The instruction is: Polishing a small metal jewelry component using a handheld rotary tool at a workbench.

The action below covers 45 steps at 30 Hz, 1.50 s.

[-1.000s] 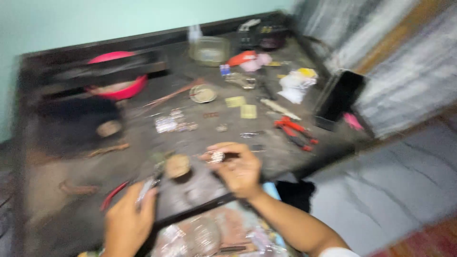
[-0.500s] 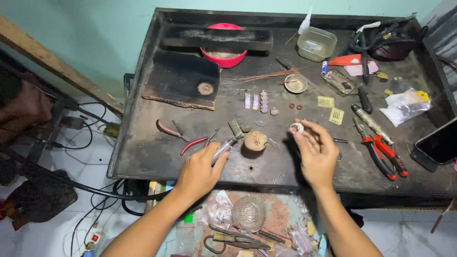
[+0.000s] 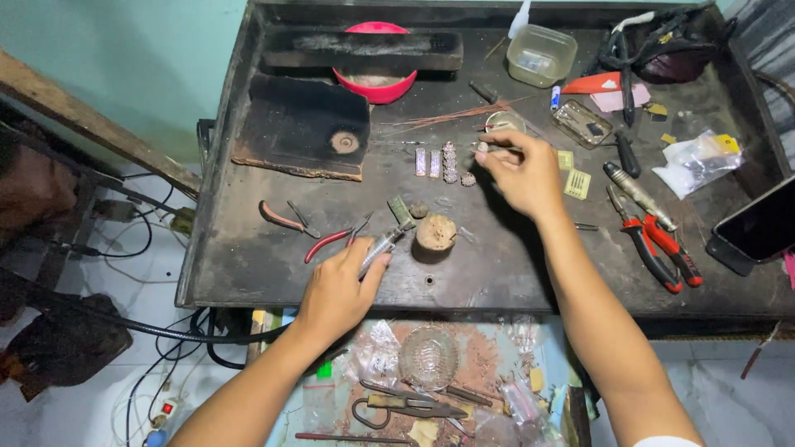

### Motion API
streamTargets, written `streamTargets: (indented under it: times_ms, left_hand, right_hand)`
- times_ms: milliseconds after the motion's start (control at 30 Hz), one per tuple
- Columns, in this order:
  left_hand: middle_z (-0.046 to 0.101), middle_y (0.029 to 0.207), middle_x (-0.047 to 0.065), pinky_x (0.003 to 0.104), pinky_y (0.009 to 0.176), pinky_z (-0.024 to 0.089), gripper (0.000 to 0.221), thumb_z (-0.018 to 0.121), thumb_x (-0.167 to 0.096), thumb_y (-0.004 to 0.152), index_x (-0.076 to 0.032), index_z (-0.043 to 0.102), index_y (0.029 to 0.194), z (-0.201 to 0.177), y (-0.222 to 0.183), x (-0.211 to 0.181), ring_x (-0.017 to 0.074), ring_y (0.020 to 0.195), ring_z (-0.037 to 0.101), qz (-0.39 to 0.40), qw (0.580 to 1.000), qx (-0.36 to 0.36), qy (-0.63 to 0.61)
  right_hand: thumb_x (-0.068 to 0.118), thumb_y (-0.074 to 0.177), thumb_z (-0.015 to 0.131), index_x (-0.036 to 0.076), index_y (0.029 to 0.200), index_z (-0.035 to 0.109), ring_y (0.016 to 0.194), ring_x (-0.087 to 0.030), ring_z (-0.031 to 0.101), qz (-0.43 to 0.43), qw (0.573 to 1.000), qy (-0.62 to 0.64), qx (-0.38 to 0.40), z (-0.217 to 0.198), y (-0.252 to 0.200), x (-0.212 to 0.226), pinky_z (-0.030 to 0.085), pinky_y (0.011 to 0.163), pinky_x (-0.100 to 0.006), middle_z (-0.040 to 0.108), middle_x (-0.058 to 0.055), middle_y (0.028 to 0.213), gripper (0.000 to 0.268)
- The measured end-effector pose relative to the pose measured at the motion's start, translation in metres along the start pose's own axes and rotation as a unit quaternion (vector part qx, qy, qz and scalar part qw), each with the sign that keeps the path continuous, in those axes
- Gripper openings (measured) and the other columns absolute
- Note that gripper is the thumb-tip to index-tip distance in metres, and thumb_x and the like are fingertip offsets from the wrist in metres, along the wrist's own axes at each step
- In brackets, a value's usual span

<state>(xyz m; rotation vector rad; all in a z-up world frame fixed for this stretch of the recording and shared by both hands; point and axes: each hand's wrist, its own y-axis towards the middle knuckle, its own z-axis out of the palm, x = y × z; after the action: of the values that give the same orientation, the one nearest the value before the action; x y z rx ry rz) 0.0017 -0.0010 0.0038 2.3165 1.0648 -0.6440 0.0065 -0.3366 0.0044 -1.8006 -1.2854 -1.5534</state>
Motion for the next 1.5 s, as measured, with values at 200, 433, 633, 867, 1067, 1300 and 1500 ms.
streamTargets:
  times_ms: [200, 433, 633, 867, 1067, 1300, 1500]
  left_hand:
    - [0.075, 0.086, 0.02, 0.051, 0.069, 0.059, 0.024, 0.061, -0.034, 0.099, -0.013, 0.068, 0.109, 0.002, 0.0, 0.001, 0.0436, 0.086, 0.073, -0.008, 1.0, 0.003, -0.001]
    - [0.074, 0.089, 0.022, 0.052, 0.068, 0.058, 0.025, 0.062, -0.031, 0.099, -0.009, 0.065, 0.11, -0.006, -0.002, -0.003, 0.0458, 0.085, 0.073, -0.005, 1.0, -0.004, -0.011]
    - [0.074, 0.089, 0.022, 0.051, 0.068, 0.058, 0.028, 0.06, -0.034, 0.1, -0.01, 0.065, 0.113, -0.004, -0.002, -0.001, 0.046, 0.084, 0.073, -0.002, 1.0, 0.006, -0.016]
    - [0.075, 0.088, 0.022, 0.05, 0.069, 0.059, 0.025, 0.064, -0.029, 0.098, -0.01, 0.07, 0.114, 0.001, 0.003, -0.002, 0.0453, 0.086, 0.074, 0.003, 1.0, 0.018, -0.011]
    - [0.075, 0.089, 0.023, 0.052, 0.07, 0.058, 0.023, 0.066, -0.029, 0.098, -0.011, 0.071, 0.111, -0.003, 0.003, -0.01, 0.0444, 0.088, 0.073, -0.004, 1.0, 0.01, 0.004]
    - [0.075, 0.1, 0.015, 0.046, 0.069, 0.053, 0.031, 0.062, -0.033, 0.099, -0.009, 0.064, 0.118, 0.002, -0.004, 0.002, 0.0373, 0.085, 0.071, 0.015, 0.999, 0.024, 0.027]
    - [0.074, 0.11, 0.016, 0.045, 0.08, 0.054, 0.032, 0.066, -0.028, 0.096, -0.006, 0.065, 0.119, 0.006, -0.011, 0.004, 0.0375, 0.094, 0.072, 0.046, 0.999, -0.025, -0.014]
  right_hand:
    - [-0.006, 0.087, 0.082, 0.004, 0.114, 0.077, 0.083, -0.014, 0.069, -0.023, 0.999, -0.025, -0.014, 0.011, -0.002, -0.023, 0.061, 0.078, -0.023, 0.073, -0.02, 0.102, 0.03]
    - [-0.004, 0.095, 0.081, 0.001, 0.12, 0.075, 0.092, -0.017, 0.066, -0.038, 0.999, -0.029, 0.002, 0.006, -0.013, -0.017, 0.061, 0.086, -0.026, 0.07, -0.023, 0.108, 0.026]
    - [-0.002, 0.092, 0.085, 0.004, 0.117, 0.077, 0.09, -0.018, 0.07, -0.043, 0.997, -0.056, -0.007, 0.006, -0.02, -0.005, 0.061, 0.085, -0.025, 0.072, -0.02, 0.104, 0.026]
    - [-0.003, 0.089, 0.083, 0.003, 0.115, 0.077, 0.087, -0.02, 0.07, -0.054, 0.998, -0.018, -0.033, 0.01, -0.018, -0.021, 0.061, 0.079, -0.025, 0.072, -0.021, 0.101, 0.027]
    - [-0.005, 0.085, 0.083, 0.004, 0.112, 0.078, 0.083, -0.021, 0.073, -0.077, 0.997, 0.002, -0.029, 0.011, -0.02, -0.012, 0.064, 0.074, -0.029, 0.072, -0.021, 0.097, 0.029]
    - [0.013, 0.09, 0.08, 0.008, 0.11, 0.079, 0.083, -0.012, 0.076, -0.1, 0.991, -0.089, 0.01, 0.003, -0.023, 0.004, 0.063, 0.077, -0.024, 0.079, -0.01, 0.11, 0.021]
    - [0.013, 0.09, 0.081, 0.011, 0.109, 0.08, 0.085, -0.01, 0.074, -0.098, 0.989, -0.107, 0.007, 0.001, -0.023, 0.004, 0.062, 0.079, -0.022, 0.08, -0.006, 0.108, 0.018]
